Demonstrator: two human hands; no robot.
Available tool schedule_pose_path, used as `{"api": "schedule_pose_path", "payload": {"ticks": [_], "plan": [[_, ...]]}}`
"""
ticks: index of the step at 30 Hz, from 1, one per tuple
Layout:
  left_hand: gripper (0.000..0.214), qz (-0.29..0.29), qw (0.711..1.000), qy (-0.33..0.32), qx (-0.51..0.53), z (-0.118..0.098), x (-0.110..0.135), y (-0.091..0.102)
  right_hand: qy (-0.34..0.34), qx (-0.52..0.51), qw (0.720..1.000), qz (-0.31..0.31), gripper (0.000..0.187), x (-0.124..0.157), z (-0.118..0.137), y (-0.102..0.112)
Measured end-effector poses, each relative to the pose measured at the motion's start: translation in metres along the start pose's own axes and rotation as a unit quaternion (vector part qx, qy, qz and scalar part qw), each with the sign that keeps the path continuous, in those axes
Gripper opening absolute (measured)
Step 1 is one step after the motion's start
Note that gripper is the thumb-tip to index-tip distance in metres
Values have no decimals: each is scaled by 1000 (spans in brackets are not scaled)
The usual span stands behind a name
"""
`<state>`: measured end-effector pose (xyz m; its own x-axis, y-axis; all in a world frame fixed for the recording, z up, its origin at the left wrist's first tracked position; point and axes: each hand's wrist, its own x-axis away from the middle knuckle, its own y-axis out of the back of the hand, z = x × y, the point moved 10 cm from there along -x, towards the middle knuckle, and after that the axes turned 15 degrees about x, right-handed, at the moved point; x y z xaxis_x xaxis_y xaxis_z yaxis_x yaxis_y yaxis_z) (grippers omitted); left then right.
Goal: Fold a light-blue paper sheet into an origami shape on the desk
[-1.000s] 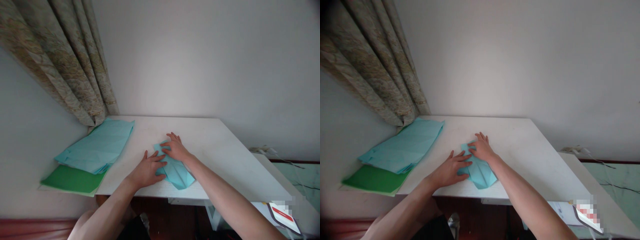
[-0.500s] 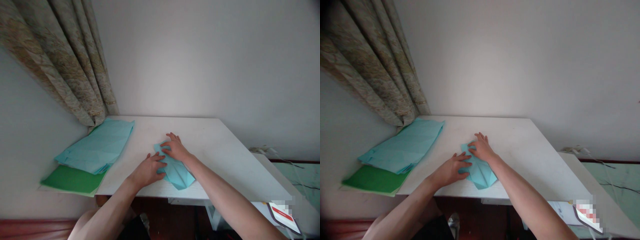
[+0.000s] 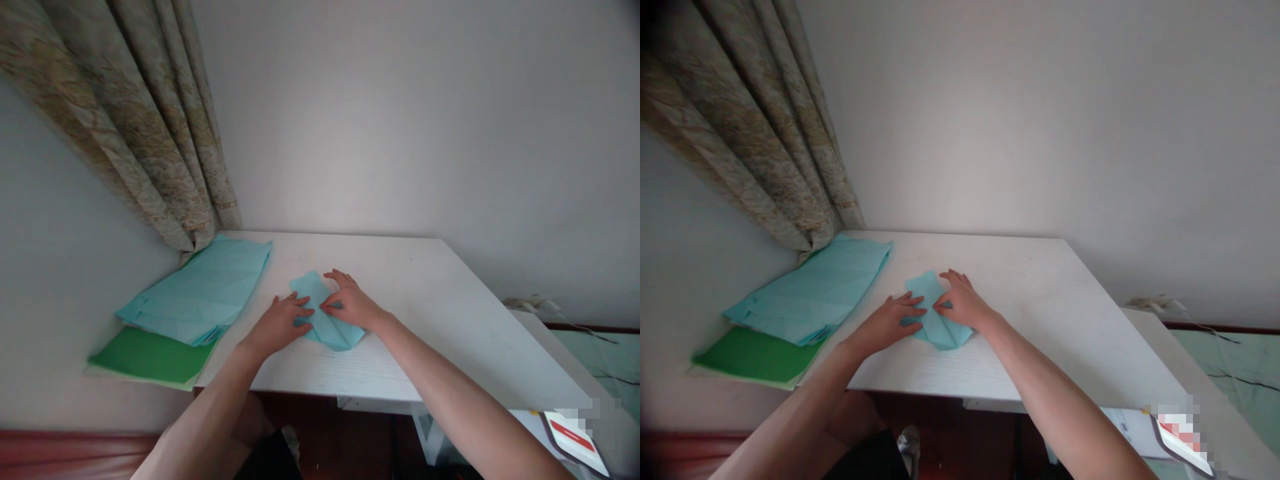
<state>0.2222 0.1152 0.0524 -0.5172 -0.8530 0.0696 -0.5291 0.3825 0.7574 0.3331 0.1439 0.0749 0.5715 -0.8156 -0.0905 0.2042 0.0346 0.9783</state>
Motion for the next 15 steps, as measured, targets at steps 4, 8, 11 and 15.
{"api": "schedule_pose_path", "payload": {"ticks": [4,8,11,15], "plan": [[37,-14,1000,12,-5,9,0,7,21,-7,1000,9,12,2,7,2],[38,-27,1000,6,-11,8,0,8,50,-6,999,20,10,4,12,0],[40,-34,999,5,-10,7,0,7,63,-2,997,41,14,5,14,-4],[43,-31,999,14,-6,8,0,5,91,-6,993,78,29,7,18,-9]]}}
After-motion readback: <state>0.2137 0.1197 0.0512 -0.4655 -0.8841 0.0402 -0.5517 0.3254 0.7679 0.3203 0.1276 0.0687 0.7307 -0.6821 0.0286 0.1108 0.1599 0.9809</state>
